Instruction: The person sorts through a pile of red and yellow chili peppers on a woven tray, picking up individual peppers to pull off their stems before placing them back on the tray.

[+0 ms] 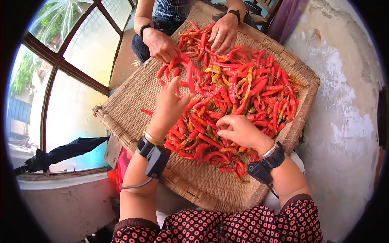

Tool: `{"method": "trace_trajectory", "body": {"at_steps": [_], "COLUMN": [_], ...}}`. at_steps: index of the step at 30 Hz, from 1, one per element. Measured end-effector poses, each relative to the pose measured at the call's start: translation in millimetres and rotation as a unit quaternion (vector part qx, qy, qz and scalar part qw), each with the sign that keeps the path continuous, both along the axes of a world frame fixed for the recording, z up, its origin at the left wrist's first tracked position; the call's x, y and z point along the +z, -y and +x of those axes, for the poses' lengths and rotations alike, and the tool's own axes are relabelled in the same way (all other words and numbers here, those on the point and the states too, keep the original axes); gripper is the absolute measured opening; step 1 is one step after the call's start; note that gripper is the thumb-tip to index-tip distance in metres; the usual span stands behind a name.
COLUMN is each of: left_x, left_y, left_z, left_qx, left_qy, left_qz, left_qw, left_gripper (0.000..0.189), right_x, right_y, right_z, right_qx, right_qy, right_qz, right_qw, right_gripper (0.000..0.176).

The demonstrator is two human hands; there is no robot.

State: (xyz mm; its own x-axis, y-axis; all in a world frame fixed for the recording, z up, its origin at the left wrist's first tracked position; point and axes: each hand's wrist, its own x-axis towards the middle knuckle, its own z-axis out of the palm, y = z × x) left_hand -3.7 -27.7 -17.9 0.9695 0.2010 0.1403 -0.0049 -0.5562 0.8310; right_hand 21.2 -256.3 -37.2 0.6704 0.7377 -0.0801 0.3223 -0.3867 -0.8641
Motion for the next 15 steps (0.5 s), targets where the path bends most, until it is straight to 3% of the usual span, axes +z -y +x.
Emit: {"method": "trace_trajectory", "body": {"at_steps": [1,2,4,5,6,8,10,12,13,15], "left_x": [-4,-8,-6,-10,-12,-16,-16,-16,-15,-13], "left_y": [-4,-6,-1,3,6,11,13,14,12,7], "left_z": [1,-2,-16,-23,-25,-28,-28,-25,-24,-21], "left_qx": [0.058,0.059,-0.193,-0.258,-0.260,-0.336,-0.323,-0.321,-0.322,-0.361], "left_qy": [0.136,0.136,-0.017,-0.039,-0.041,-0.143,-0.138,-0.152,-0.153,-0.118], "left_qz": [0.216,0.217,0.190,0.244,0.243,0.291,0.296,0.324,0.324,0.244], "left_qw": [0.965,0.965,0.963,0.934,0.934,0.884,0.888,0.877,0.876,0.892], "left_gripper": [0.024,0.024,0.034,0.036,0.036,0.033,0.030,0.028,0.028,0.021], "right_x": [-2,-3,-6,-8,-10,-9,-5,0,3,8], "right_y": [1,1,2,3,4,6,6,6,6,6], "right_z": [-1,-3,-6,-5,-4,-6,-7,-8,-8,-8], "right_qx": [0.059,0.116,0.129,0.147,0.164,0.178,0.190,0.219,0.218,0.245], "right_qy": [0.063,0.125,0.092,0.113,0.136,0.124,0.115,0.110,0.109,0.053], "right_qz": [-0.024,-0.049,-0.071,-0.056,-0.042,-0.065,-0.086,-0.205,-0.205,-0.234], "right_qw": [0.996,0.984,0.985,0.981,0.976,0.974,0.971,0.948,0.948,0.939], "right_gripper": [0.025,0.026,0.028,0.029,0.030,0.031,0.031,0.029,0.029,0.026]}}
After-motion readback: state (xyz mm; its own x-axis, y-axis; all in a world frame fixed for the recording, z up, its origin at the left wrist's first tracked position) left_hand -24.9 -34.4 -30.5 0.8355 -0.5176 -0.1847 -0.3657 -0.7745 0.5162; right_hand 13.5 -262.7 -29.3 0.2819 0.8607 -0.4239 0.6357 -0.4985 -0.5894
